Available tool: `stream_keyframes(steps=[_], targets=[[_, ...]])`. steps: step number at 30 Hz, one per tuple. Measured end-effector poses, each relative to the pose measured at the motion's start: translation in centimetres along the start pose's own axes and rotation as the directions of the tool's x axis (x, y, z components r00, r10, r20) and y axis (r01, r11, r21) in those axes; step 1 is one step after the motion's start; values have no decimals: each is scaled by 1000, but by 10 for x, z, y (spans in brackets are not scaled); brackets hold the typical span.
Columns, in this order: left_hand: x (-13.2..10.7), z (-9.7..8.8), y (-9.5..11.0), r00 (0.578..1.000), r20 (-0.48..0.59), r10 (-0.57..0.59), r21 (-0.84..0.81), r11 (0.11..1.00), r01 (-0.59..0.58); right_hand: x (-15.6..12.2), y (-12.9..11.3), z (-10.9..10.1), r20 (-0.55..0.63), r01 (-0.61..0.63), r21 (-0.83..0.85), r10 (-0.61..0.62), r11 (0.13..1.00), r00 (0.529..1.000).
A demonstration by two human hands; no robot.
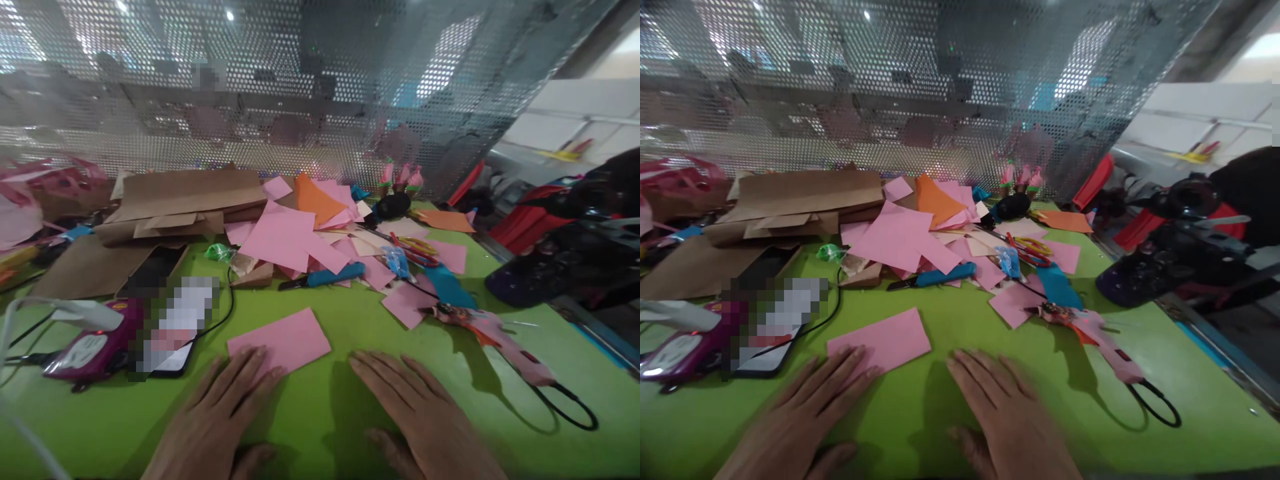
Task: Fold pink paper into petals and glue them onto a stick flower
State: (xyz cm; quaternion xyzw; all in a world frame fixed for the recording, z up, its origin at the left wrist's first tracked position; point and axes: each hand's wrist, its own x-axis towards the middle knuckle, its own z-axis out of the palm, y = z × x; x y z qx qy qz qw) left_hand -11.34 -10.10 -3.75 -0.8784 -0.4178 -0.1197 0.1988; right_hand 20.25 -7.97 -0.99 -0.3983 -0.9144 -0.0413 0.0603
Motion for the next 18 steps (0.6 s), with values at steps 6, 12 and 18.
stream_keyframes(steps=[6, 12, 18], targets=[[18, -1, 18, 998, -3, -65, -42, 997, 64, 35, -22, -6, 105, 84, 167, -102, 982, 989], [18, 2, 19, 988, 69, -137, -105, 984, 144, 49, -7, 1, 118, -49, 155, 31, 987, 993], [29, 10, 18, 933, 159, -324, -147, 926, 347, 42, -6, 12, 79, -144, 76, 138, 987, 987]])
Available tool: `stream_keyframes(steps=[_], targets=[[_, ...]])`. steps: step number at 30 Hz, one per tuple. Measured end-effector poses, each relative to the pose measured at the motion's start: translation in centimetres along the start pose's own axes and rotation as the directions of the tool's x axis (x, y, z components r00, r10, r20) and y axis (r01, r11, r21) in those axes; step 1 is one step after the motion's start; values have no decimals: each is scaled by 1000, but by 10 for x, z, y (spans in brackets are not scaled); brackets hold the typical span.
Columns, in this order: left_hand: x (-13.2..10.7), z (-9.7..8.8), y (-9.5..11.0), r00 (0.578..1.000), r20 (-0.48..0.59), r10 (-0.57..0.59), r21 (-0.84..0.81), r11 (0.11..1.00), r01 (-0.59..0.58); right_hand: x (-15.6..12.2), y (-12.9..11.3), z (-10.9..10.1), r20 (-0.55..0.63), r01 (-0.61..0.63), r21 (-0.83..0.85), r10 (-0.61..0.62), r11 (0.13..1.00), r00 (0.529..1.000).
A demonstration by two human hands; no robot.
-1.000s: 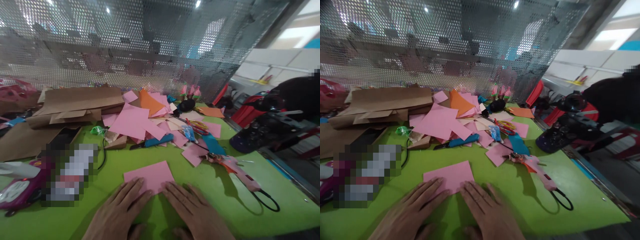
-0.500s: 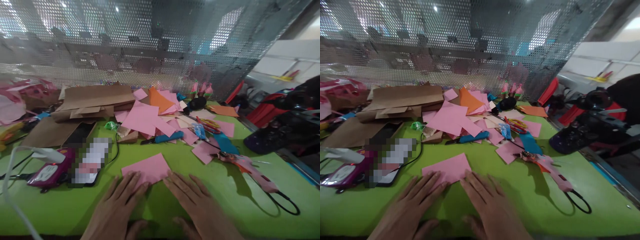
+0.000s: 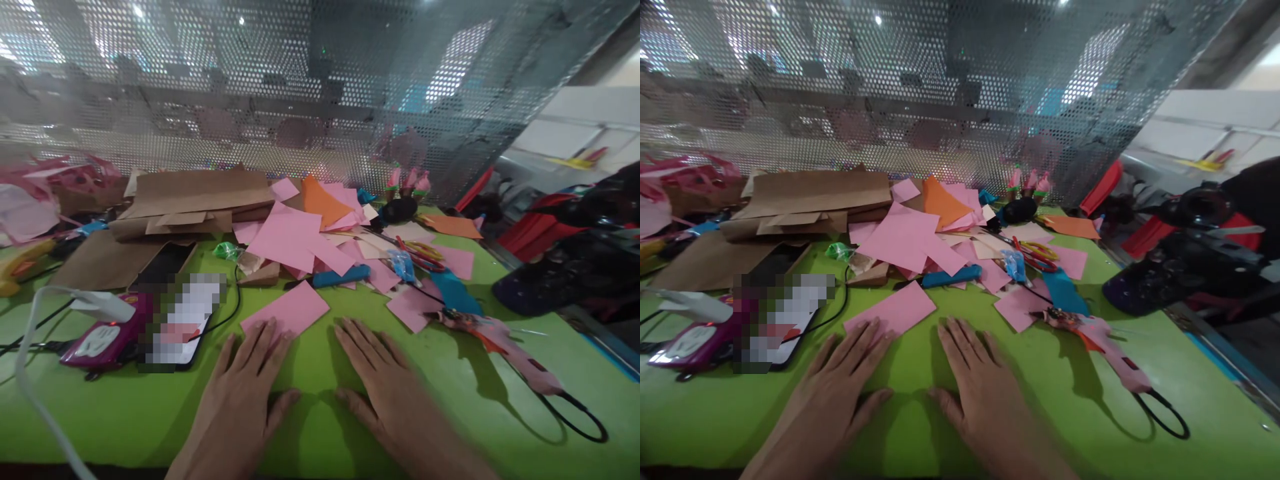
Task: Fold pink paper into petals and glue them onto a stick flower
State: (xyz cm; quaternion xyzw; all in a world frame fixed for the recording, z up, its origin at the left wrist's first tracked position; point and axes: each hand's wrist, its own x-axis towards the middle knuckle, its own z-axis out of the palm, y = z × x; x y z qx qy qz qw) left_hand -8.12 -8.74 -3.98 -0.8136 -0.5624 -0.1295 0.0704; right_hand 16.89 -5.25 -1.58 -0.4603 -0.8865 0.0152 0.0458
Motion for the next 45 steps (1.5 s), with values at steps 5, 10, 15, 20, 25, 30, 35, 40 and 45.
stream_keyframes(steps=[5, 10, 15, 20, 25, 30, 35, 40, 45], targets=[[-2, 3, -2, 1000, -22, 13, -6, 1000, -13, -14, -10, 0, 56, 226, 62, -230, 972, 972], [-3, 3, 1, 994, -93, 56, 36, 998, -53, -12, -5, -16, 92, 300, 220, -326, 928, 941], [5, -8, 9, 987, -132, 88, -66, 993, -97, 9, 0, -25, -1, 97, 267, -100, 959, 995], [7, -9, 5, 970, -145, -197, -115, 977, 181, 27, -1, -23, 6, 167, 232, -173, 958, 985], [1, -2, 3, 969, -98, -225, -209, 957, 201, 26, 0, -16, 44, 169, 240, -184, 956, 982], [-1, -2, 6, 962, -146, -232, -248, 950, 191, 24, 1, -13, 78, 144, 242, -167, 960, 983], [-1, 0, 9, 958, -177, -226, -261, 949, 176, 24, 1, -14, 59, 126, 234, -144, 964, 988], [-2, 1, 9, 955, -149, -256, -275, 939, 209, 24, 0, -14, 72, 121, 247, -143, 961, 987], [-3, -3, 6, 958, -124, -260, -372, 907, 198, 25, 2, -11, 76, 126, 225, -146, 966, 986]])
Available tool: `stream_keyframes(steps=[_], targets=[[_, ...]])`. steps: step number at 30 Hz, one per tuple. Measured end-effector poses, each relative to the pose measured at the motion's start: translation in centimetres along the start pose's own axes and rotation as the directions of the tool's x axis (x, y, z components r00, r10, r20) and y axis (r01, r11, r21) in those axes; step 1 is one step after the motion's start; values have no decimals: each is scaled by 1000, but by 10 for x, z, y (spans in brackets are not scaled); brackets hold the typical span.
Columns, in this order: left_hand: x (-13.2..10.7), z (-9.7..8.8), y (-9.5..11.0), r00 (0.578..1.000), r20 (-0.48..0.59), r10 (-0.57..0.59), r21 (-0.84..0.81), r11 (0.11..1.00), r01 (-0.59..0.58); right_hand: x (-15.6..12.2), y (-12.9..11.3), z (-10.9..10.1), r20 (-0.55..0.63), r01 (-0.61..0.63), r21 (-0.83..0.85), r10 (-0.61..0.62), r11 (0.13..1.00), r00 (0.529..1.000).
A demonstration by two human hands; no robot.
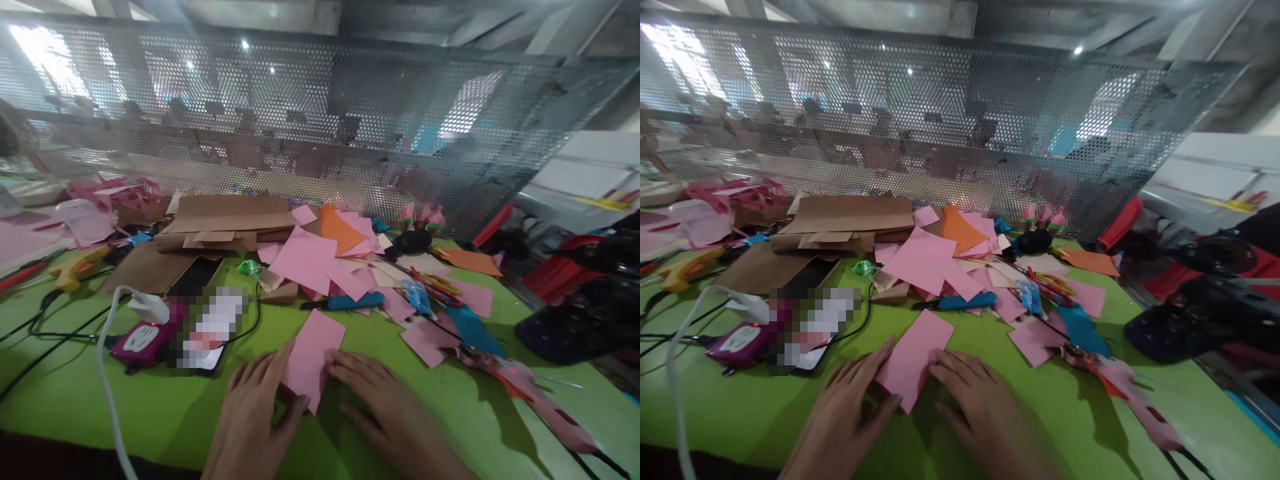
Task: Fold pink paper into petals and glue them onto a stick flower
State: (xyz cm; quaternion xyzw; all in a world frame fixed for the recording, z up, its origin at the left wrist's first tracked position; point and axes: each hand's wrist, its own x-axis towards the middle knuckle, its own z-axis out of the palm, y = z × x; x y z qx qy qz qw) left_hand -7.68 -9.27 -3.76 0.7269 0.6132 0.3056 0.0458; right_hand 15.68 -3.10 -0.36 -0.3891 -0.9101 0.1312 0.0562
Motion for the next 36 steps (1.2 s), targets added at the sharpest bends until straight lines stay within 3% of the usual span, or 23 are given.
stream_keyframes(steps=[8, 13, 17, 21, 24, 27, 32, 36], targets=[[2, 3, 4, 999, -42, 21, -117, 993, -26, -2, 2, 3, -20, 25, -15, -25, 1000, 999], [0, 15, 14, 996, -67, 53, -290, 954, -70, -4, -3, 12, -245, -81, -4, 78, 997, 966], [-2, 22, 26, 986, -94, 137, -382, 910, -163, -7, -2, 11, -354, 14, -10, -17, 1000, 935], [3, 13, 28, 962, -41, 269, -374, 889, -264, -13, 4, 1, -425, 74, -16, -73, 997, 902], [16, -1, 20, 900, 52, 434, -246, 879, -409, -19, 7, -6, -406, 48, 76, -13, 996, 914], [27, -12, 13, 843, 216, 493, -149, 870, -470, -24, 10, -8, -329, -39, 238, 118, 971, 937], [25, -7, 3, 834, 318, 451, -122, 892, -435, -30, 17, -9, -209, -107, 428, 213, 897, 954], [19, 2, -9, 811, 330, 483, -113, 873, -474, -35, 28, -12, -173, -115, 360, 187, 926, 967]])
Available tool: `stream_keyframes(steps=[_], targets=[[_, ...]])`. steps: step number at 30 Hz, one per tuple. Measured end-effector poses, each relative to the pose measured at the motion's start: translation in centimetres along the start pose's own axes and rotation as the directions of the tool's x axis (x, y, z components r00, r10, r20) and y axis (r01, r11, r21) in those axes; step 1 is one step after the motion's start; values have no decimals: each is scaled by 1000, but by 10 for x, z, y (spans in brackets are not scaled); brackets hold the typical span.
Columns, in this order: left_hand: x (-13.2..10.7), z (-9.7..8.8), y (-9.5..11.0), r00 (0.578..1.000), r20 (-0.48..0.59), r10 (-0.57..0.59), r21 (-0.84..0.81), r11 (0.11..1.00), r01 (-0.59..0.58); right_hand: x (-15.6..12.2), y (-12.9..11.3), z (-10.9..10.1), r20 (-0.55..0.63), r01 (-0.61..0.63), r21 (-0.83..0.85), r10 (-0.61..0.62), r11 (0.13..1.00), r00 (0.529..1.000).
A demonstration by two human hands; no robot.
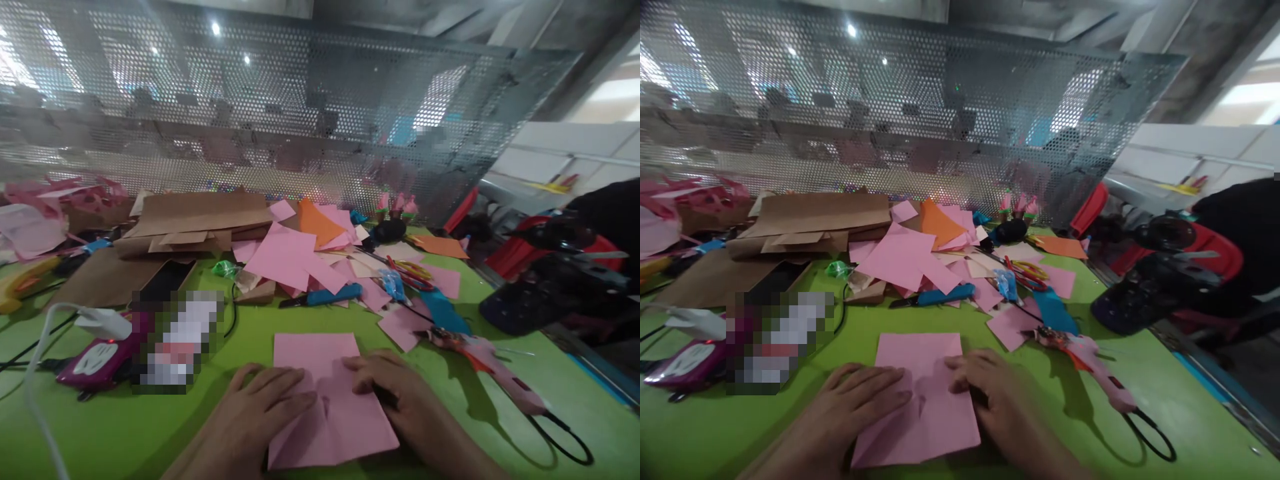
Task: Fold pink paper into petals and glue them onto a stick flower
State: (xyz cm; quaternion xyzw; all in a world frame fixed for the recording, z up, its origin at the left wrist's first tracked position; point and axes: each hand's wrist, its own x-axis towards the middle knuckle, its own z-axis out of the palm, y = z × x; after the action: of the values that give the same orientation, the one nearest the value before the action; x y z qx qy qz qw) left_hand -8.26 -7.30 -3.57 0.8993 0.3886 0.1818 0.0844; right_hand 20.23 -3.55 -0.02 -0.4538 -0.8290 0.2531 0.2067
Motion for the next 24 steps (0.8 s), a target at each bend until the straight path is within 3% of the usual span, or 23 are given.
stream_keyframes(steps=[3, 6, 8, 12, 15, 17, 19, 24], targets=[[-2, 0, -2, 1000, -5, 12, -68, 998, -13, -1, 6, -4, 23, 11, -42, -10, 999, 1000], [1, -5, 4, 985, -46, -167, -227, 962, 152, 1, 6, -6, 18, 6, -13, -6, 1000, 1000], [6, -6, 10, 934, -83, -348, -343, 890, 301, 5, 2, -6, 29, -21, 27, 20, 999, 999], [16, 1, 19, 783, -129, -609, -449, 740, 502, 15, -1, 0, -21, -159, 16, 159, 987, 987], [23, 11, 21, 675, -217, -706, -422, 691, 587, 18, 2, 6, -97, -242, -46, 236, 969, 967], [26, 16, 21, 635, -293, -715, -377, 697, 610, 18, 5, 10, -112, -255, -72, 246, 964, 963], [27, 20, 21, 631, -346, -694, -296, 719, 629, 16, 6, 12, -128, -265, -80, 254, 961, 959], [24, 24, 20, 692, -405, -598, -80, 777, 624, 13, 5, 14, -156, -275, 20, 275, 961, 949]])
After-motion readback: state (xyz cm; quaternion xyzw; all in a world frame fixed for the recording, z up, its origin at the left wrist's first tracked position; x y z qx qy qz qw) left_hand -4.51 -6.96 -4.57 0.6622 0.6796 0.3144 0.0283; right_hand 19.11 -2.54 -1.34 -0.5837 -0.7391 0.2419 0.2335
